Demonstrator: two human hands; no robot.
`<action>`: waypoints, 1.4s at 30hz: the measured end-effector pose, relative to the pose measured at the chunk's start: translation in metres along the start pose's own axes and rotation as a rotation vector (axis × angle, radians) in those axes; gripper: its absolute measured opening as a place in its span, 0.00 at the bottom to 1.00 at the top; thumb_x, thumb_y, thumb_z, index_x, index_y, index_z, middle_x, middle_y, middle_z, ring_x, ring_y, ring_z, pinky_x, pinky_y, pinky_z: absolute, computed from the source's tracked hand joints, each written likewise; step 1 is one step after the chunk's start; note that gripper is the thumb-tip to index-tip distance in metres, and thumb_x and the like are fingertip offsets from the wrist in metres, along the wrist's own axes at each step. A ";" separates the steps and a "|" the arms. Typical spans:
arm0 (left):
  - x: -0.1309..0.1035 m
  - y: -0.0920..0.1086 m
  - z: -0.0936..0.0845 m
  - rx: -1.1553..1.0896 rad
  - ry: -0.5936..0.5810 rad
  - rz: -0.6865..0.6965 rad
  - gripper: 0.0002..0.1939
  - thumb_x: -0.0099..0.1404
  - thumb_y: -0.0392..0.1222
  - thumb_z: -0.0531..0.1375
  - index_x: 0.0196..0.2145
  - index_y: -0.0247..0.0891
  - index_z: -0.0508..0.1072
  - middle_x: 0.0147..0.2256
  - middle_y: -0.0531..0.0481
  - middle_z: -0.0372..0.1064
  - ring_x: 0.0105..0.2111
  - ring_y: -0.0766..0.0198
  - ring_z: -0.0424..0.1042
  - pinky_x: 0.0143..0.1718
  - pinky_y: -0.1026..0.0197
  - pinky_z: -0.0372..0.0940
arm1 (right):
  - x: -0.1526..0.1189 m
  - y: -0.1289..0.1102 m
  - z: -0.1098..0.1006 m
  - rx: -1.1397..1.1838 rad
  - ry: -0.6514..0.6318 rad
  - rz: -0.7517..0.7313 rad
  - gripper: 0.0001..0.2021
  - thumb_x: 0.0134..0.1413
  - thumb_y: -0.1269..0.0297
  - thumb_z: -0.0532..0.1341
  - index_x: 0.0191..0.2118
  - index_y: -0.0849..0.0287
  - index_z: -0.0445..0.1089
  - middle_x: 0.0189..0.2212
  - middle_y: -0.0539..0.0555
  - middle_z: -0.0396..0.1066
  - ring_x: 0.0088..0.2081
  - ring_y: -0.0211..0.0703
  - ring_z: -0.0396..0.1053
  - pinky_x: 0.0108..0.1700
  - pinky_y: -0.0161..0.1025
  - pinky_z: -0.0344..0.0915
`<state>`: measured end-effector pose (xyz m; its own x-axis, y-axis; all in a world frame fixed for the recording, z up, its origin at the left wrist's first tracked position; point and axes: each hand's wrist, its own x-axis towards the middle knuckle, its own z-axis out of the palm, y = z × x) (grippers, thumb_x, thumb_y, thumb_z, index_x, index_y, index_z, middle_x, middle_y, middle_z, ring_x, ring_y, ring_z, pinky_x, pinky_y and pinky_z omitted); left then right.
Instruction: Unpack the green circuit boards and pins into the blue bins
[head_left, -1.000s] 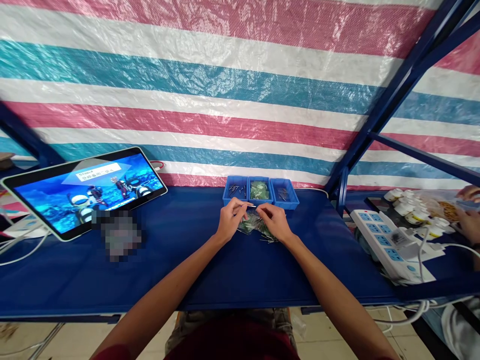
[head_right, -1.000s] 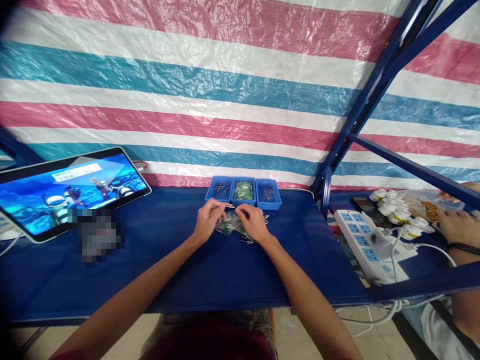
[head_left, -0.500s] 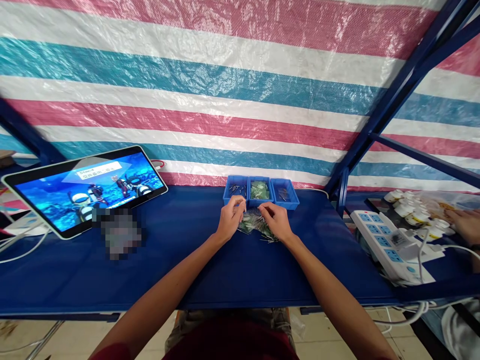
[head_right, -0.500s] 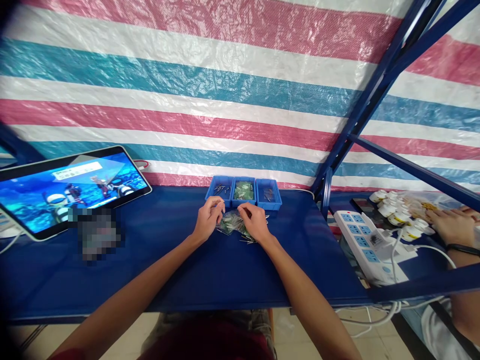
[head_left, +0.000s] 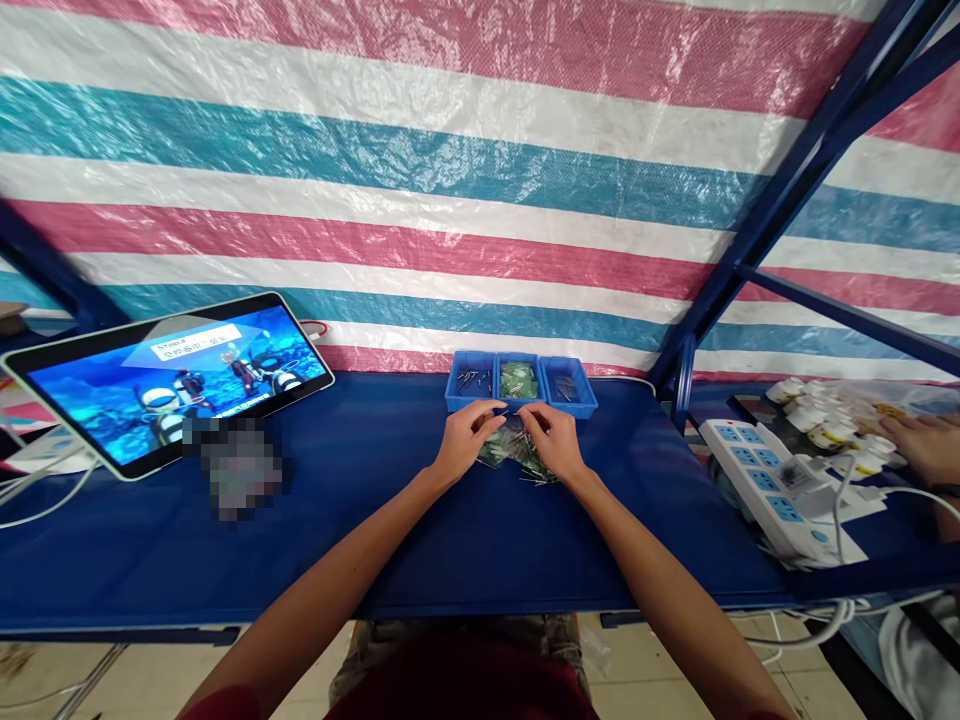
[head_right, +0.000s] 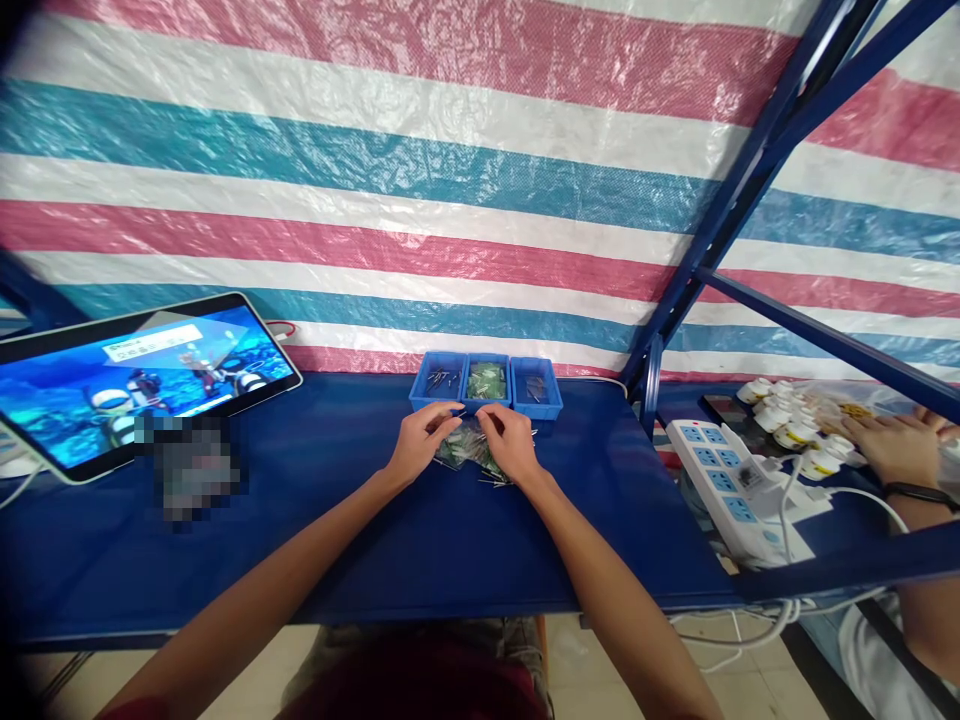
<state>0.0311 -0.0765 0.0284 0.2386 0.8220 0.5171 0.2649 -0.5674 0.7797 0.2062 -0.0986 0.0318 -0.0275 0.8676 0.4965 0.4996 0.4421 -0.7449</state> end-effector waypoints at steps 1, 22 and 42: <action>0.000 -0.001 0.001 -0.029 0.021 -0.034 0.13 0.63 0.50 0.59 0.39 0.38 0.72 0.23 0.55 0.62 0.20 0.70 0.58 0.25 0.66 0.56 | 0.000 0.000 0.000 0.006 0.002 0.000 0.16 0.61 0.55 0.53 0.33 0.60 0.72 0.24 0.52 0.71 0.24 0.39 0.65 0.30 0.35 0.61; -0.003 0.008 0.002 -0.187 0.044 -0.135 0.14 0.58 0.51 0.62 0.34 0.38 0.67 0.20 0.58 0.64 0.17 0.71 0.61 0.20 0.69 0.59 | -0.001 0.003 0.004 0.006 -0.190 -0.048 0.13 0.60 0.55 0.54 0.34 0.58 0.71 0.22 0.50 0.69 0.23 0.38 0.64 0.29 0.34 0.60; -0.001 0.003 0.004 -0.224 0.137 -0.112 0.12 0.57 0.48 0.64 0.28 0.35 0.77 0.24 0.51 0.72 0.21 0.67 0.69 0.22 0.65 0.66 | -0.001 0.000 0.001 -0.007 -0.147 -0.054 0.16 0.62 0.55 0.52 0.32 0.59 0.71 0.22 0.50 0.66 0.23 0.38 0.62 0.29 0.34 0.57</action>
<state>0.0356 -0.0797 0.0286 0.0871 0.8864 0.4547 0.0657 -0.4606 0.8852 0.2051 -0.0990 0.0311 -0.1804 0.8667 0.4651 0.5003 0.4880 -0.7152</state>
